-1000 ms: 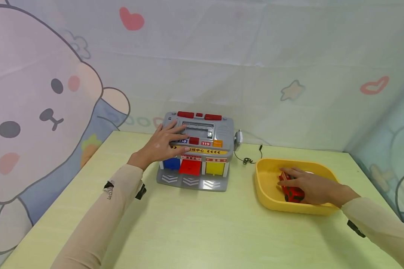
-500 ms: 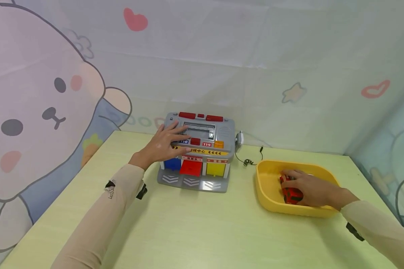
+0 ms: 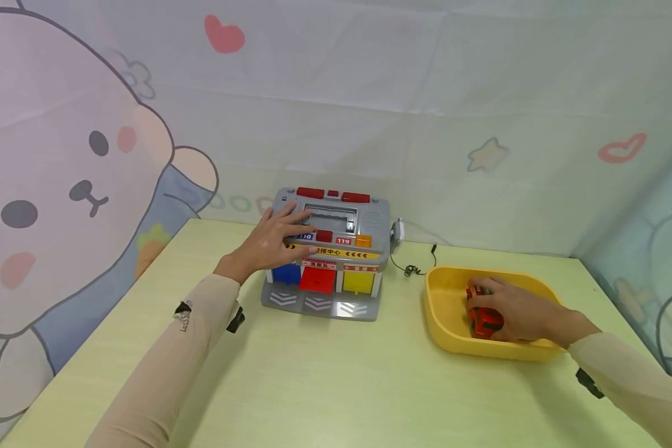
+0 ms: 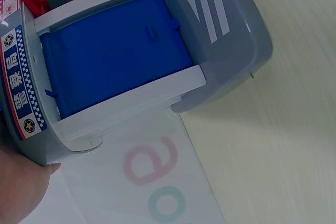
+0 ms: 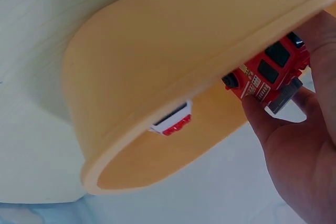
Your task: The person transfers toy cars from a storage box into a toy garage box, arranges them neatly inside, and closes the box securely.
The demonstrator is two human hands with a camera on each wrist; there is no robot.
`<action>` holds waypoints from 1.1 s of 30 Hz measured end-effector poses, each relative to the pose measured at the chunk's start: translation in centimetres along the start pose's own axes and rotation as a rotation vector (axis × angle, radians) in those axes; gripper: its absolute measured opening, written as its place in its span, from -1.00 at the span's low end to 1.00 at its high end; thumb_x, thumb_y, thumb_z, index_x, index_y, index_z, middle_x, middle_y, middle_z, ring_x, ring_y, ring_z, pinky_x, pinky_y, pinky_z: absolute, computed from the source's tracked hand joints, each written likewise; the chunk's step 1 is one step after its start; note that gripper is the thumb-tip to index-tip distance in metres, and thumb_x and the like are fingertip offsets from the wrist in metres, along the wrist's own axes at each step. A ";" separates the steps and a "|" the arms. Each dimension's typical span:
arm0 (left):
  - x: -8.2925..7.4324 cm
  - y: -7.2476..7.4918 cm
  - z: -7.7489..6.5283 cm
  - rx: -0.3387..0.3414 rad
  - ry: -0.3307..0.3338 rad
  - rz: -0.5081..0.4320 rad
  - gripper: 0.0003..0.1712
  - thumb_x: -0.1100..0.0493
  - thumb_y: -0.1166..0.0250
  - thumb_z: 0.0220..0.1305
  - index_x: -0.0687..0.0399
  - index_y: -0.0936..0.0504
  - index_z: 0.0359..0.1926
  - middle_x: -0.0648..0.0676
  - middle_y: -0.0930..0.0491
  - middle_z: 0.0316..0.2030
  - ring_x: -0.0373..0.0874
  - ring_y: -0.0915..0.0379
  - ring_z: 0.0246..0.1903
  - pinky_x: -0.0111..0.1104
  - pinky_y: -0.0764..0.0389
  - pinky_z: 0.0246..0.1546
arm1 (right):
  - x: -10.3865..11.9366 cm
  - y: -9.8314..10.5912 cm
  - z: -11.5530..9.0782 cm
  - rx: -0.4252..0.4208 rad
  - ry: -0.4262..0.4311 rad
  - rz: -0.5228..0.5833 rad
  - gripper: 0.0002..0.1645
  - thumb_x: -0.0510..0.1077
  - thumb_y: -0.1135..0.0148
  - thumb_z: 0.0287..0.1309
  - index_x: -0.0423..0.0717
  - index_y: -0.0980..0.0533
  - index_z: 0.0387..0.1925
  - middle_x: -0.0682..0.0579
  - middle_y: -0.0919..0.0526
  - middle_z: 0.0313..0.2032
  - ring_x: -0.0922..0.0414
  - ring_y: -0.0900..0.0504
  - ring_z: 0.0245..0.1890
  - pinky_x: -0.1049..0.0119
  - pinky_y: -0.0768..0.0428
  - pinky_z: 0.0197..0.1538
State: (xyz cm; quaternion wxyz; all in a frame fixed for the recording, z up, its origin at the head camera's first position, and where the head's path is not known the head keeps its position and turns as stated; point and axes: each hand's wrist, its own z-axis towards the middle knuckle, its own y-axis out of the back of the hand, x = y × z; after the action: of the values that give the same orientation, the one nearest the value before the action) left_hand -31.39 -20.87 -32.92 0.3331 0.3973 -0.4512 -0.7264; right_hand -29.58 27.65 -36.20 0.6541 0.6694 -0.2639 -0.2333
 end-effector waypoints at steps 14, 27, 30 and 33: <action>0.2 0.2 0.1 -0.007 0.002 -0.001 -0.35 -0.25 -0.26 0.26 -0.10 -0.57 0.30 0.07 -0.26 0.49 0.14 0.20 0.59 0.27 0.28 0.50 | 1.3 2.9 0.1 0.027 -0.101 0.068 -0.32 -0.10 -0.63 -0.17 0.07 -0.60 0.09 -0.17 -0.32 0.33 -0.22 -0.34 0.22 -0.09 -0.67 0.05; 0.1 0.0 0.0 -0.005 -0.003 -0.007 -0.34 -0.26 -0.24 0.27 -0.09 -0.57 0.30 0.08 -0.27 0.49 0.14 0.20 0.59 0.28 0.28 0.49 | 3.5 5.3 0.5 0.005 -0.065 0.047 -0.35 -0.12 -0.62 -0.20 0.07 -0.62 0.05 -0.22 -0.35 0.32 -0.25 -0.37 0.21 -0.06 -0.69 0.00; 0.1 0.0 0.0 -0.003 0.000 -0.004 -0.34 -0.27 -0.24 0.27 -0.10 -0.57 0.30 0.07 -0.26 0.49 0.13 0.21 0.59 0.28 0.28 0.50 | 4.4 5.9 0.7 0.000 -0.046 0.037 -0.37 -0.12 -0.62 -0.19 0.08 -0.62 0.03 -0.22 -0.34 0.34 -0.24 -0.37 0.22 -0.02 -0.69 -0.01; 0.1 -0.1 0.1 -0.006 -0.004 -0.001 -0.34 -0.26 -0.24 0.27 -0.10 -0.57 0.30 0.08 -0.26 0.49 0.15 0.20 0.59 0.29 0.27 0.49 | 5.3 6.3 0.9 -0.012 -0.019 0.016 -0.41 -0.10 -0.62 -0.18 0.11 -0.62 0.00 -0.20 -0.36 0.33 -0.23 -0.38 0.22 0.03 -0.70 -0.03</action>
State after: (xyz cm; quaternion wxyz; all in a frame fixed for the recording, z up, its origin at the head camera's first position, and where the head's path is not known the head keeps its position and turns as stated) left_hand -31.50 -20.94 -33.01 0.3330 0.3951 -0.4496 -0.7286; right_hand -26.47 23.42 -29.79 0.6575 0.6610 -0.2741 -0.2358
